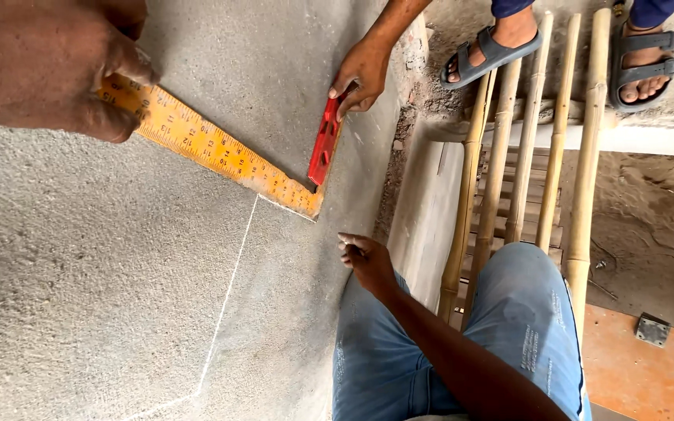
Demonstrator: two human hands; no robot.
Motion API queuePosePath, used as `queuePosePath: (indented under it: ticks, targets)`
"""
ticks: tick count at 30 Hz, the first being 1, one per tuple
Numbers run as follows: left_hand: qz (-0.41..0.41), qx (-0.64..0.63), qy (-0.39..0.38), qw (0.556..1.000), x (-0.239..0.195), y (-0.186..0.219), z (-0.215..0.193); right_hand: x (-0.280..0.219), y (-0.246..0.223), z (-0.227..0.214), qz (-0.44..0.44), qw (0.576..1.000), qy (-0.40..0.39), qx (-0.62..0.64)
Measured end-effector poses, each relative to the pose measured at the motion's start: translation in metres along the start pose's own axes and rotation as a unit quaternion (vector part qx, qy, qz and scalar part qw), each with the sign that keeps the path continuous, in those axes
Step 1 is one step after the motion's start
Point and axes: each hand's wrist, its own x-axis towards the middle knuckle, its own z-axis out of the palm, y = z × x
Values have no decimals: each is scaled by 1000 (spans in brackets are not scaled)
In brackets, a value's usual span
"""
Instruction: The person sits on a bamboo ladder and marks a zigzag layout line on a concrete wall. They position an L-shaped measuring ruler against the wall, hold a red spirit level along it, and draw pencil marks along the ruler edge, repositioning the ruler repeatedly to extend the chalk line pattern.
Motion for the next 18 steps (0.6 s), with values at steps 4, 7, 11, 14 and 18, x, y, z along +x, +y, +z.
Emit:
queuePosePath:
  ticks: [4,7,11,14,18]
  targets:
    - [8,23,-4,1000,2,1,-6,-9,9,-21,53,996,26,-67]
    - [16,59,-20,998,0,3,-16,-9,23,-34,63,993,37,-91]
    - [2,28,-44,999,3,1,-13,-6,31,-41,69,993,43,-88]
    - [74,118,2,990,6,-6,6,-12,5,-37,89,990,64,-86]
    - [27,71,-43,996,6,-1,-9,18,44,-24,36,996,66,48]
